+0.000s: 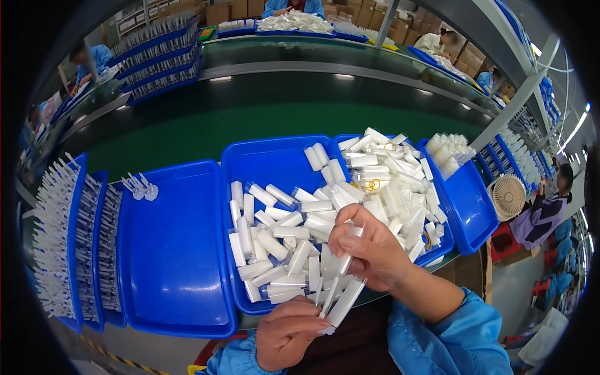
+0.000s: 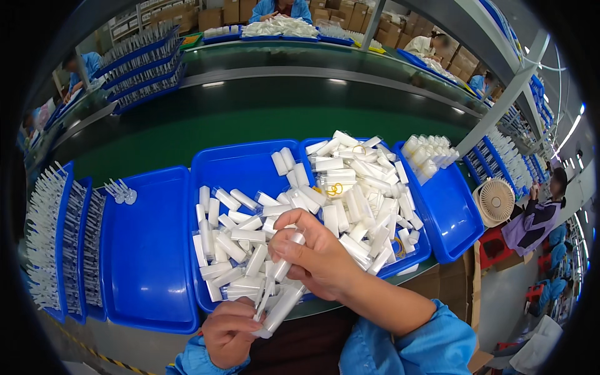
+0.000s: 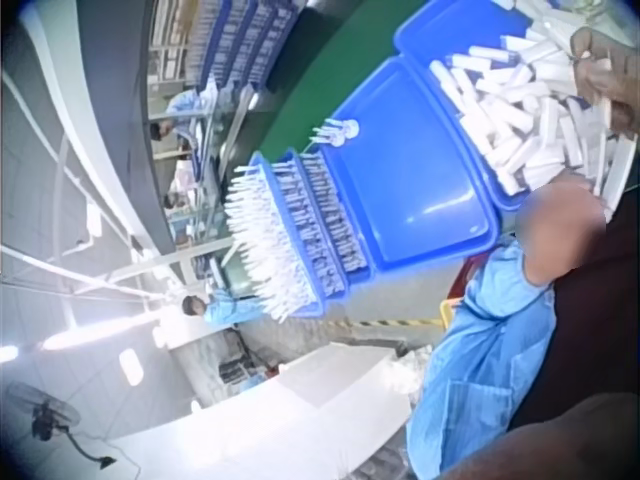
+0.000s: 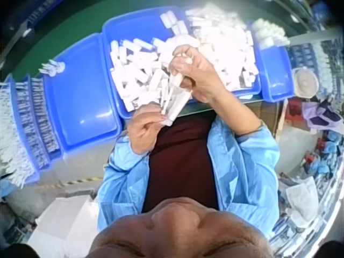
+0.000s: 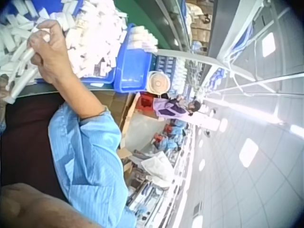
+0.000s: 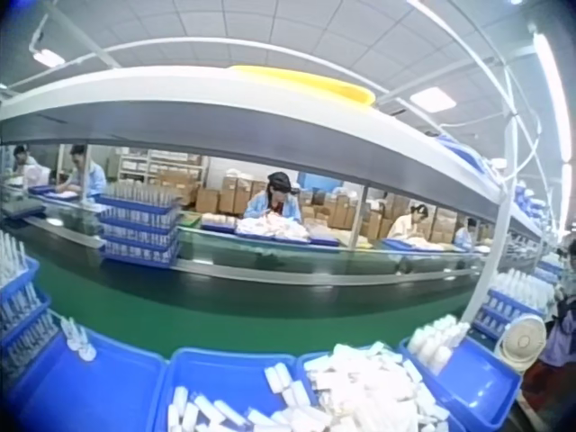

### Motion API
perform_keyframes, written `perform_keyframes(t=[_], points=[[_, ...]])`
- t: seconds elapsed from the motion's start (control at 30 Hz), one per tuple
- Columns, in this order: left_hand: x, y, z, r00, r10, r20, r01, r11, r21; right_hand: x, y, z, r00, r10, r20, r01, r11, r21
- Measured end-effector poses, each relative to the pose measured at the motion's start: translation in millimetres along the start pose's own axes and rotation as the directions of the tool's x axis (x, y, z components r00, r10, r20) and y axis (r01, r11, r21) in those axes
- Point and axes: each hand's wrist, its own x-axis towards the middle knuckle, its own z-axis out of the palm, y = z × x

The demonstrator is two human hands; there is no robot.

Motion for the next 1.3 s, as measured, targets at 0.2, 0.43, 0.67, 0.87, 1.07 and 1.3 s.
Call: perform_keyframes(t=[0.2, 0.43, 0.67, 0.87, 1.07, 1.3], points=[[2, -4, 2, 0.999, -0.046, 0.020, 0.047, 0.994, -0.099, -2, 5, -9, 0.997, 0.033, 0.076, -0.038, 0.997, 0.070], [8, 5, -8, 0.980, -0.180, 0.088, 0.170, 0.979, 0.115, -10, -22, -22, 0.963, 0.043, 0.265, 0.184, 0.613, -0.768], [3, -1, -9, 0.972, -0.027, 0.233, 0.026, 1.000, 0.010, -28, -14, -23, 0.923, 0.104, 0.369, 0.104, 0.858, -0.503], [-13, 5, 5, 0.978, -0.151, -0.144, 0.109, 0.958, -0.265, -37, -2, -5, 0.880, -0.007, 0.475, 0.262, 0.840, -0.475], [-14, 9, -15, 0.991, -0.100, 0.089, 0.093, 0.992, 0.086, -40, 15, 6, 0.887, 0.107, 0.449, 0.172, 0.826, -0.536], [-23, 10, -14, 0.988, -0.152, -0.028, 0.153, 0.987, 0.039, -32, 2, 15, 0.881, 0.169, 0.441, 0.231, 0.659, -0.715]])
